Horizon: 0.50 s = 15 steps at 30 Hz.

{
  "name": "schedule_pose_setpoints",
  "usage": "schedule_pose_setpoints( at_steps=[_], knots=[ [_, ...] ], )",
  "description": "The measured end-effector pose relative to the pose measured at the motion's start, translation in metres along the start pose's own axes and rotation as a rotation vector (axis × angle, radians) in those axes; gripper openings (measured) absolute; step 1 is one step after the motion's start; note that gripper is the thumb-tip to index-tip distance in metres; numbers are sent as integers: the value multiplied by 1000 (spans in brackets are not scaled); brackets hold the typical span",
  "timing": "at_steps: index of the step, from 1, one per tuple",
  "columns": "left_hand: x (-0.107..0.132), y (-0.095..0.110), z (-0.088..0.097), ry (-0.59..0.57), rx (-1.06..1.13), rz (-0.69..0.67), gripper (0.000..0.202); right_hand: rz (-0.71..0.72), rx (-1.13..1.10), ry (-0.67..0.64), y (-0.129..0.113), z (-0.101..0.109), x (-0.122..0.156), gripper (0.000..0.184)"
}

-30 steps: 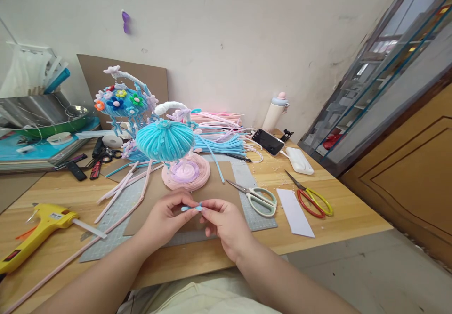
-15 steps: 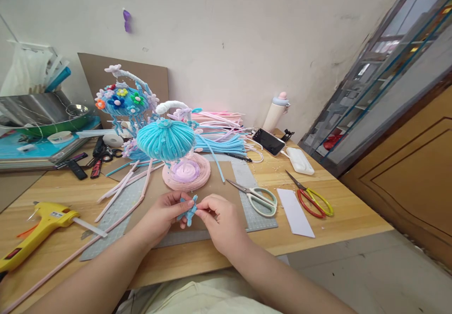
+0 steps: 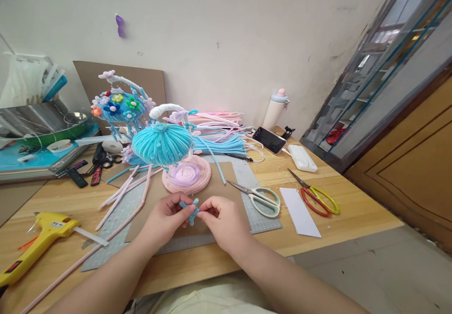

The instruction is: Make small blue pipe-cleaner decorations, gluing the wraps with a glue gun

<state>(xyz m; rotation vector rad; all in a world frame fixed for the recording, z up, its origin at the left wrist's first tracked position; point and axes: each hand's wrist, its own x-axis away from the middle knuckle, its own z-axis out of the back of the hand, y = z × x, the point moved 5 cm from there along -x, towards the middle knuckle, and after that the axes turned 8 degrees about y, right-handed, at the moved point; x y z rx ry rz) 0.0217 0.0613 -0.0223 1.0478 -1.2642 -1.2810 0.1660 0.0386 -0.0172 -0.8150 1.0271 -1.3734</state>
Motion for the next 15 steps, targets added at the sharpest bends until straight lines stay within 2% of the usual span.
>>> schedule_pose_setpoints(
  at_steps=[5, 10, 15],
  knots=[
    [-2, 9, 2, 12, -92, -6, 23, 165, 99, -53, -16, 5, -8, 5],
    [-14, 22, 1, 4, 40, 34, 24, -56, -210, -198, -14, 3, -26, 8],
    [-21, 23, -2, 46, 257, 130, 24, -192, -306, -383, -16, 2, -45, 17]
  ],
)
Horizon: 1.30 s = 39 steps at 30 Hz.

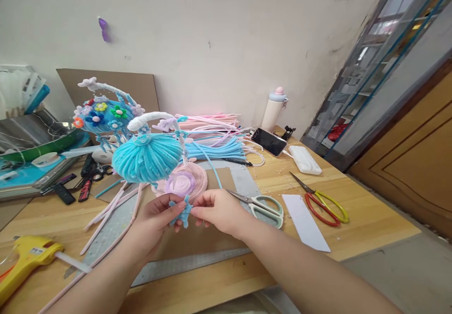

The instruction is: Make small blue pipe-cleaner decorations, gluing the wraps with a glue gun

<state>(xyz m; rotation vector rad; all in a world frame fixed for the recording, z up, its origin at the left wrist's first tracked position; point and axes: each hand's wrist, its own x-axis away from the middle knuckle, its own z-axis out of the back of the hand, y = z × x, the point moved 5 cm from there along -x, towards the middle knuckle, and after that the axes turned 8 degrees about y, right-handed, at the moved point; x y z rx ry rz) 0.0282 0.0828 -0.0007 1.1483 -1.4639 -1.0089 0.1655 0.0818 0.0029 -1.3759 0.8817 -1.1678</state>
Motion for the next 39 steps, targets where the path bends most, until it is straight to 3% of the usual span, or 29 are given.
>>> schedule_pose_setpoints(
  at_steps=[5, 11, 22, 25, 30, 34, 39],
  knots=[
    [-1, -13, 1, 34, 102, 123, 26, -16, -58, -71, 4, 1, -10, 16],
    [2, -25, 6, 52, 31, 177, 28, 136, 100, -82, 13, -2, -10, 6],
    [-3, -31, 13, 9, -70, 165, 32, -23, 19, -89, 26, -2, -10, 12],
    [-2, -29, 12, 10, -84, 164, 31, -4, 0, -101, 27, -3, -11, 12],
    [4, -23, 8, 19, -11, 253, 26, 145, 74, -90, 19, -2, -7, 7],
    [6, -26, 7, 8, 53, 353, 24, 443, 302, -110, 4, -1, -1, 6],
    [6, -34, 8, -18, 62, 440, 23, 750, 614, -251, -4, -6, 10, 20]
  ],
)
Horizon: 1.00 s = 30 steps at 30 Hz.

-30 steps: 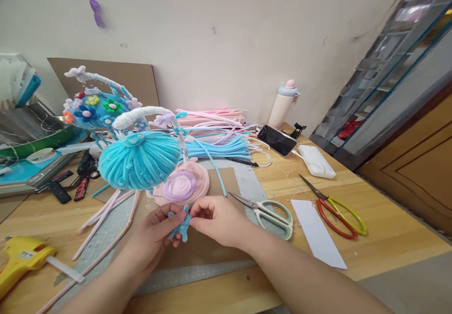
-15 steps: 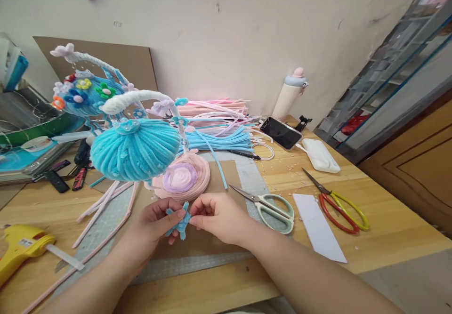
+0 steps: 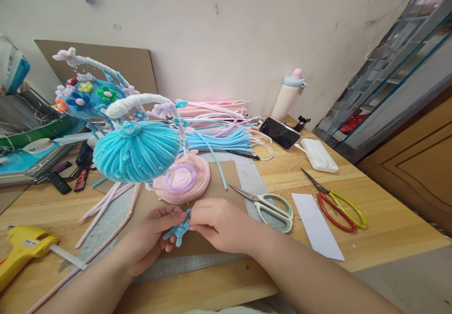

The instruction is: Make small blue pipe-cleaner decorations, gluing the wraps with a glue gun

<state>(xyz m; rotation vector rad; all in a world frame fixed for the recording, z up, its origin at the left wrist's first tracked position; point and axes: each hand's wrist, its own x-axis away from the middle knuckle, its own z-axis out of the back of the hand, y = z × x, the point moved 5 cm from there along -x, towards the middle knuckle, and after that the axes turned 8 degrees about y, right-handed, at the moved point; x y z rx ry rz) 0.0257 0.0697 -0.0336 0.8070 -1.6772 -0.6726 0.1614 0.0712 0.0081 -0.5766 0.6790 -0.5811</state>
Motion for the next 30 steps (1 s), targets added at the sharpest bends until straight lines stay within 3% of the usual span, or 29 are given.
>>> schedule_pose_setpoints(
  at_steps=[4, 6, 8, 11, 13, 15, 17, 20, 25, 30],
  knots=[
    [-1, -5, -1, 12, 0, 61, 22, 191, 303, -90, -10, -4, 5, 27],
    [-2, -4, -2, 23, -12, 30, 22, 141, 300, -66, -10, -4, 5, 23],
    [-2, 1, -2, 40, -36, -68, 24, -85, 144, 27, -2, -1, 3, 16],
    [-3, 8, 0, 81, -116, -240, 28, -581, -284, 162, 21, -6, 6, 19],
    [-4, 10, 1, 103, -179, -307, 29, -824, -657, 128, 30, -21, 9, 26],
    [-4, 11, 1, 103, -222, -343, 30, -940, -976, 63, 31, -34, 11, 25],
    [-4, 11, 1, 95, -243, -365, 31, -1000, -1171, 33, 31, -40, 13, 22],
    [-2, 11, 0, 107, -271, -397, 29, -1073, -1290, -21, 31, -44, 16, 21],
    [0, 12, 1, 125, -330, -447, 26, -1048, -1297, -17, 28, -40, 15, 17],
    [-2, 11, 0, 93, -234, -337, 31, -983, -1189, 19, 24, -35, 11, 26]
  ],
)
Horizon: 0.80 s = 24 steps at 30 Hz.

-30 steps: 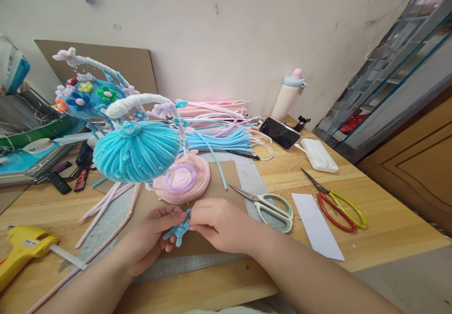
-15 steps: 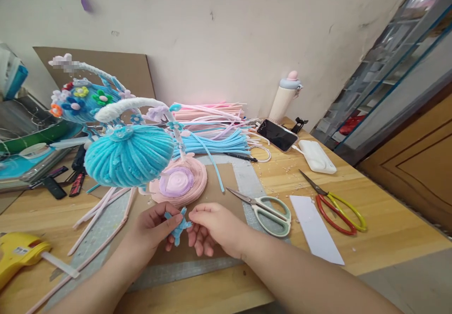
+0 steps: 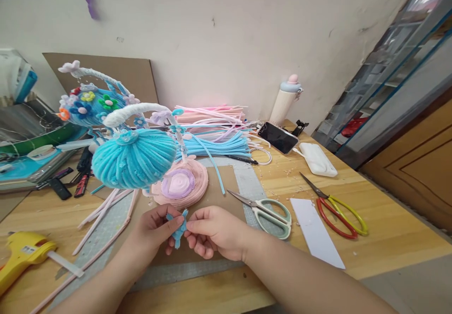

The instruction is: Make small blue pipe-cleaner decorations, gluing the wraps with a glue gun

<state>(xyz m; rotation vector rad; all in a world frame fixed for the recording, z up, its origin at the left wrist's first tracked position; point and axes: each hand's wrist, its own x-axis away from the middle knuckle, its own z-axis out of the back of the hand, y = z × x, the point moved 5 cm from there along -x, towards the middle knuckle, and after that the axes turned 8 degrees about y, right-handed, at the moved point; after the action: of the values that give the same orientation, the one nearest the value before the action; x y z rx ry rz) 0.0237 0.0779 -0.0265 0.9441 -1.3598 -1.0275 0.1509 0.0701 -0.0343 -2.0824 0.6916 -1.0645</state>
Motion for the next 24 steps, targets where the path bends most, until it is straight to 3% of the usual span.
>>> schedule_pose_setpoints(
  at_steps=[7, 13, 16, 19, 24],
  knots=[
    [3, -4, -2, -12, 126, 164, 33, 164, 379, 84, -5, 1, 1, 22],
    [8, -10, -6, -53, 194, 254, 33, 233, 444, 182, 3, 3, -4, 16],
    [12, -14, -9, -93, 245, 307, 34, 384, 504, 262, 6, 3, -6, 20],
    [13, -19, -10, -125, 265, 345, 36, 496, 594, 272, 6, 0, -4, 20],
    [11, -22, -10, -149, 249, 374, 37, 549, 677, 227, -1, -3, 2, 20]
  ],
)
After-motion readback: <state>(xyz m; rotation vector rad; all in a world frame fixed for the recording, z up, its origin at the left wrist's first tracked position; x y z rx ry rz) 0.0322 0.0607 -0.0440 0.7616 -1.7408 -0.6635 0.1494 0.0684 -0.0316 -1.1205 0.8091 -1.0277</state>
